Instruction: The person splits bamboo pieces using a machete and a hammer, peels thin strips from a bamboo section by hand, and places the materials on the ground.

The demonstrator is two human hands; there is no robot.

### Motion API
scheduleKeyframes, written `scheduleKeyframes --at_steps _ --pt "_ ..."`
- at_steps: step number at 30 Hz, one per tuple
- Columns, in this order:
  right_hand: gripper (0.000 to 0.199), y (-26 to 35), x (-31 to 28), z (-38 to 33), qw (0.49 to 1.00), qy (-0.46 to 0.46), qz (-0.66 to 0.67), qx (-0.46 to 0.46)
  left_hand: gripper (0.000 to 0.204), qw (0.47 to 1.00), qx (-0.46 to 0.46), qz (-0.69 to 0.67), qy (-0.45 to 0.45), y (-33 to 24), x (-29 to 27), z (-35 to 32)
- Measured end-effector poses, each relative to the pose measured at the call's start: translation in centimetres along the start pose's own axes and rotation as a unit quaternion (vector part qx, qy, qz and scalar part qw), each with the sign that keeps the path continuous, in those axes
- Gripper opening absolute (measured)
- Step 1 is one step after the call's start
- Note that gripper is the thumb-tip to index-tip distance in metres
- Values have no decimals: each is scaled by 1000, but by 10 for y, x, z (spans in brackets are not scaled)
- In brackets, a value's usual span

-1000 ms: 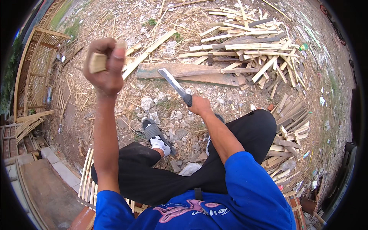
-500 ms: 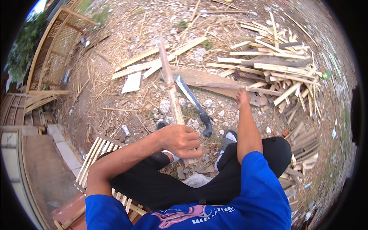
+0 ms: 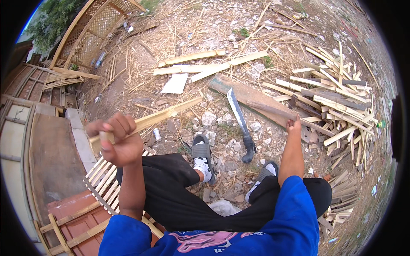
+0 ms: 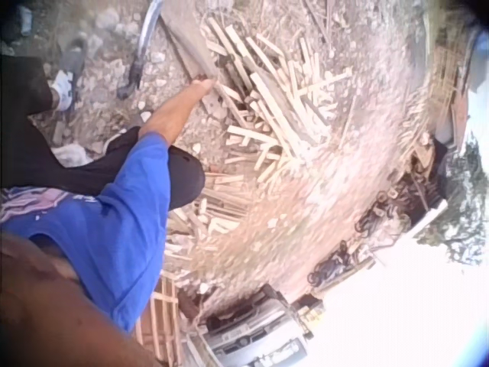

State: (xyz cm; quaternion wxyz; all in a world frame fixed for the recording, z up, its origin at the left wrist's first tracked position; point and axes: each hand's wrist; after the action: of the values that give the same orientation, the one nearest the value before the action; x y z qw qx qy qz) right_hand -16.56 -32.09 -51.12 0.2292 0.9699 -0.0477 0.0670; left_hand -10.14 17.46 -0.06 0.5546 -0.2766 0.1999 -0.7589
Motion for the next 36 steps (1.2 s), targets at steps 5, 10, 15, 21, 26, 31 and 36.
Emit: scheduleKeyframes --at_steps 5,10,15,21,26,31,36 --pt "36 -6 7 -3 1000 -8 -3 -13 24 979 -87 -48 -177 1 -29 21" --pt "28 -28 19 -50 997 61 47 -3 24 956 -112 -43 -267 5 -47 27" --pt "15 -35 26 -127 980 174 100 4 24 940 -139 -16 -311 11 -32 32" --pt "31 -21 66 -281 937 306 -19 -166 36 938 -202 -27 -279 10 -53 22" --pt "36 4 86 -428 721 472 -362 -356 29 945 -236 -54 -218 3 -36 23" --pt "38 -27 98 -530 482 602 -486 -412 25 920 -313 -153 -180 4 -25 16" --pt "43 -50 90 -536 462 644 -485 -370 31 879 -339 -295 -162 8 -6 22"
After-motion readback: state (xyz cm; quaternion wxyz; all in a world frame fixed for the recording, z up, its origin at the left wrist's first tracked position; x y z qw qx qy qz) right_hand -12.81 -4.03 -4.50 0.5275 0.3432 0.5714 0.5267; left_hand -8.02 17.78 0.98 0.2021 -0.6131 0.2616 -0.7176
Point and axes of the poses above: each hand's wrist, its own z-axis towards the middle knuckle, its own x-axis out of the palm, y = z × x, and after that the axes turned 7 degrees about -y, right-handed
